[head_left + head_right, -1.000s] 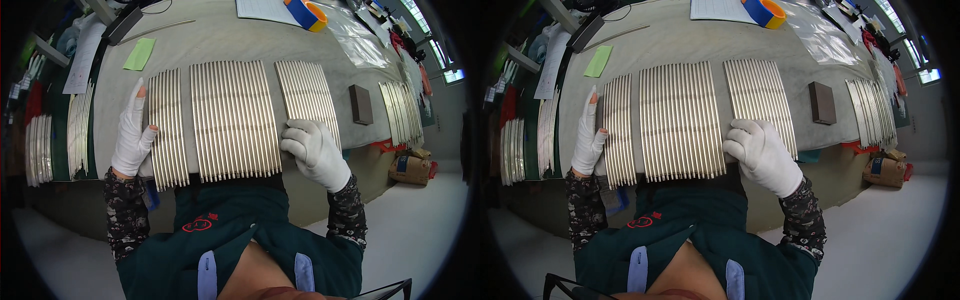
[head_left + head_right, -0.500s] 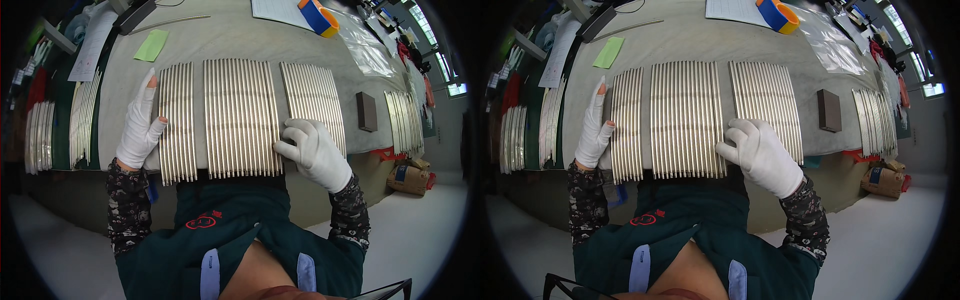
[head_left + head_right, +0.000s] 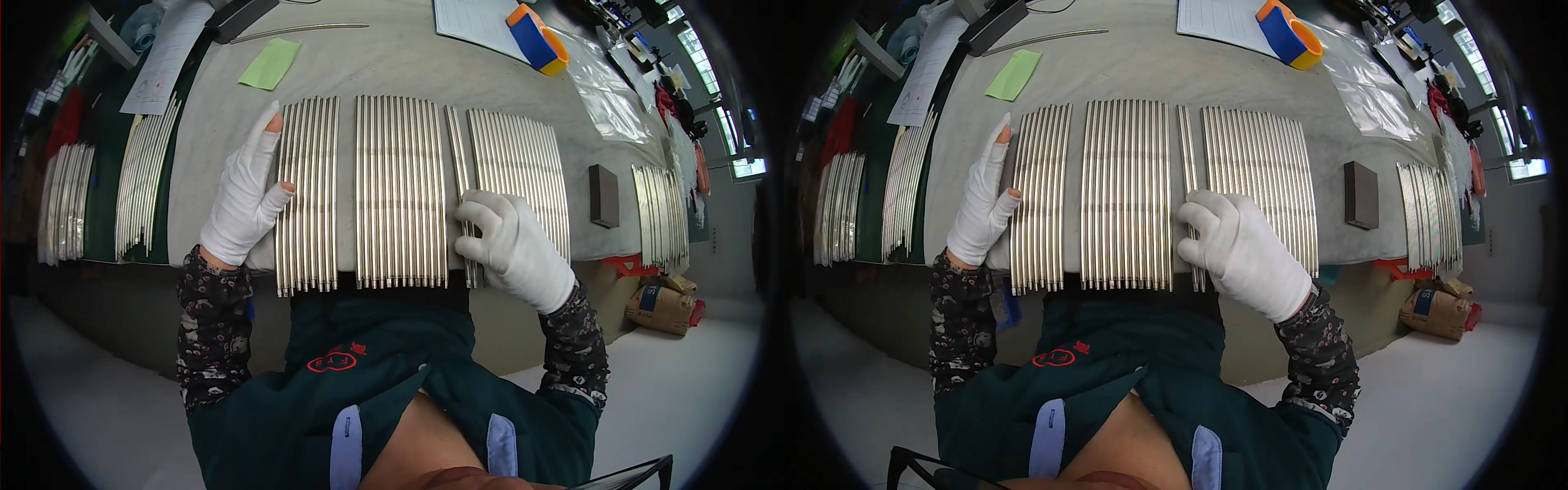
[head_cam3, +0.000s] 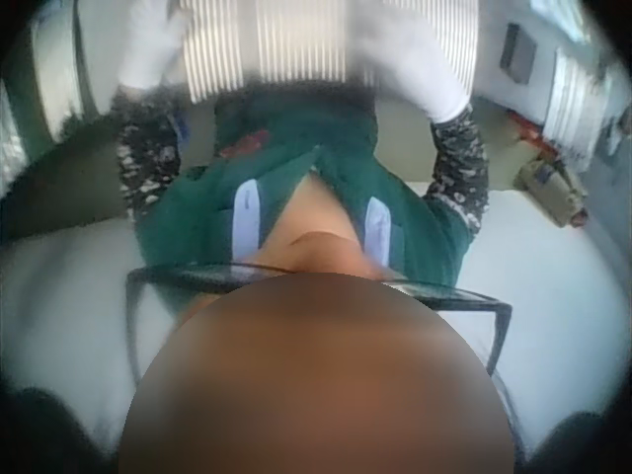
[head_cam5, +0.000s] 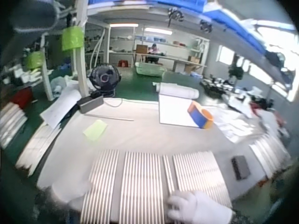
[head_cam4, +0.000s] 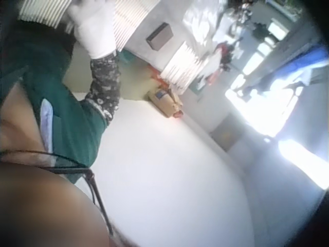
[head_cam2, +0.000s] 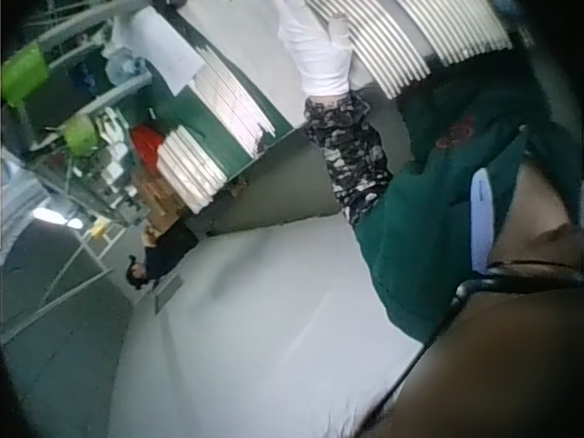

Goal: Sanding the ends of multiple metal rods and placing them into a plastic bag for packaging.

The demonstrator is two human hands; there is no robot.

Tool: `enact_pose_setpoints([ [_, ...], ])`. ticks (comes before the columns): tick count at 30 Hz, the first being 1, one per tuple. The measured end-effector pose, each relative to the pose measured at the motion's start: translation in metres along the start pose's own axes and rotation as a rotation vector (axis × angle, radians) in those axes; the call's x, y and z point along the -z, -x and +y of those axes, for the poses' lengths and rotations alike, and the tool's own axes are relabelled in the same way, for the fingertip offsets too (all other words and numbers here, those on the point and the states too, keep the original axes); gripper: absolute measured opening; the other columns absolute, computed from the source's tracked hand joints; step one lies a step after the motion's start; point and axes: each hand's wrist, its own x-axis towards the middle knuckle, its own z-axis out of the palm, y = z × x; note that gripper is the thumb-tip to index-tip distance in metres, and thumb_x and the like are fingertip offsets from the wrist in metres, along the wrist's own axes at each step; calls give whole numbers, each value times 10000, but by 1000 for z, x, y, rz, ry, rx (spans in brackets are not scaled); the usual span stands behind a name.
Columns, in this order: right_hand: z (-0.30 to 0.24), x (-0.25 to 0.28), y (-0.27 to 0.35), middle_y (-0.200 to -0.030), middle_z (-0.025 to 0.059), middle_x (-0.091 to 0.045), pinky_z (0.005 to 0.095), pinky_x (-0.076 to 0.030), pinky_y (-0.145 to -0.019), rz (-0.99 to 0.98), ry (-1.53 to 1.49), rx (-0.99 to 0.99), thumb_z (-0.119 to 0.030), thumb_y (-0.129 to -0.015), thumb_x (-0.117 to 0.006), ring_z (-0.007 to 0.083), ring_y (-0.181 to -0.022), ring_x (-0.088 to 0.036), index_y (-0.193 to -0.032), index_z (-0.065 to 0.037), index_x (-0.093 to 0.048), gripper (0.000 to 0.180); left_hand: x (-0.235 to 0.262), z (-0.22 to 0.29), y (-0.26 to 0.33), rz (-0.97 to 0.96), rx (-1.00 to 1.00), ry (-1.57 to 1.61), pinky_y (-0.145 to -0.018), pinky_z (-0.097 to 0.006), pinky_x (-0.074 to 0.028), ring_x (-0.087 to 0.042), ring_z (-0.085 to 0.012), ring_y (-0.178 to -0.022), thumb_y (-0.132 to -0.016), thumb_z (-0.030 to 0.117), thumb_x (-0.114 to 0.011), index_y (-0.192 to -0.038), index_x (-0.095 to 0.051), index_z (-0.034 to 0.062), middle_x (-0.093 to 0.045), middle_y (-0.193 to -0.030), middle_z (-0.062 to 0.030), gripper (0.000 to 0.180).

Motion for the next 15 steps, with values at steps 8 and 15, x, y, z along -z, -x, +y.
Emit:
enact_pose_setpoints([
  [8, -3, -7, -9, -965, 64, -559, 369, -457, -783, -11, 40, -22, -92, -678, -616, 243, -972, -571, -903, -93, -596, 226, -1, -4, 1, -12, -28, -71, -1058, -400, -342, -441, -364, -1273, -923, 612, -387, -1464, -279, 39, -372, -1445, -212, 795],
  [15, 3, -7, -11, -947, 64, -548, 366, -449, -810, -43, -19, 19, -94, -676, -609, 241, -981, -561, -973, -106, -592, 298, -1, -4, 0, -14, -43, -72, -1051, -399, -340, -448, -357, -1264, -922, 608, -390, -1473, -269, 56, -365, -1451, -205, 788],
])
